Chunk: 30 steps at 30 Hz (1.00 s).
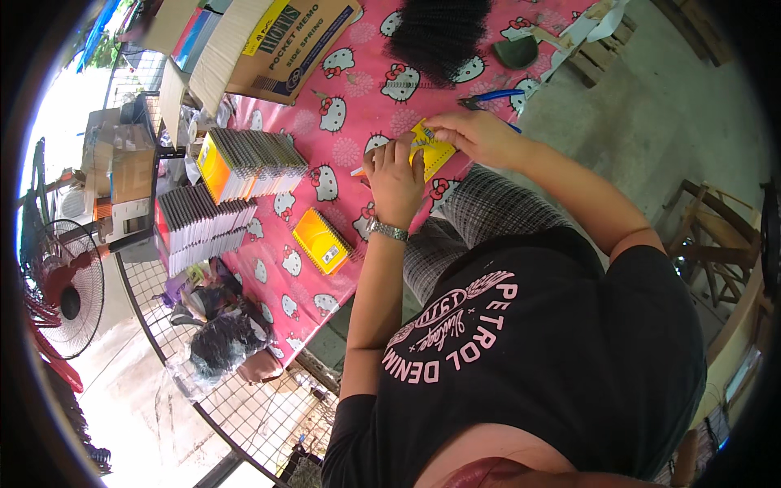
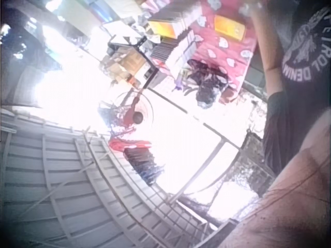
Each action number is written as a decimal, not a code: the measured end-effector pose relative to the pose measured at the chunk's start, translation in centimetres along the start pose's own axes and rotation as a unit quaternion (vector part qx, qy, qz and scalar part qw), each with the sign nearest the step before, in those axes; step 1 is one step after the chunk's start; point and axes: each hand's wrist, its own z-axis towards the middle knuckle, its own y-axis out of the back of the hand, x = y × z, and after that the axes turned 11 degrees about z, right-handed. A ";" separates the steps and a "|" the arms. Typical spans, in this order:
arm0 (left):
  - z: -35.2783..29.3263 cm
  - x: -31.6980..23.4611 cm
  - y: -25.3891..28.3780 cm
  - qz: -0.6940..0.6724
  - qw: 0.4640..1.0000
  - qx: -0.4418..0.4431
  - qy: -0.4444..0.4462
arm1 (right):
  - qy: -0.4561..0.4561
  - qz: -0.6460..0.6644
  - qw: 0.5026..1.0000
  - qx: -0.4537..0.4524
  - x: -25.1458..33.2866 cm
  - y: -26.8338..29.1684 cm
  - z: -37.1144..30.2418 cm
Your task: The person organizes yellow notebooks by hand, placing a metal spiral into the side of one, and then places stacks of blue notebooks into a cardboard box.
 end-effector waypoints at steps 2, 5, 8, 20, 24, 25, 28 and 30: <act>0.1 -0.5 0.3 0.017 1.000 0.015 -0.007 | 0.030 -0.061 0.998 -0.006 1.0 0.1 -0.2; 0.0 -0.6 0.6 0.029 0.998 0.054 -0.012 | -0.071 -0.100 0.991 0.054 3.1 0.8 0.6; -0.3 -0.3 0.5 0.005 0.999 0.035 -0.003 | -0.074 -0.070 0.993 0.060 3.3 0.3 0.7; -1.7 0.6 0.7 0.084 0.995 0.021 0.059 | -0.149 -0.457 0.871 -0.097 -5.1 10.9 2.9; -1.7 1.5 -0.3 -0.022 0.997 0.035 0.061 | -0.092 0.276 0.948 0.132 1.3 5.2 3.8; -1.5 1.5 -0.4 -0.026 0.998 0.034 0.052 | -0.127 0.230 0.946 0.191 1.1 4.4 4.2; -1.3 1.7 -0.3 -0.038 0.998 0.022 0.042 | -0.196 0.225 0.913 0.278 0.1 3.0 4.8; -1.3 1.8 -0.1 -0.049 0.998 0.014 0.040 | -0.200 0.404 0.867 0.215 -0.5 3.3 4.5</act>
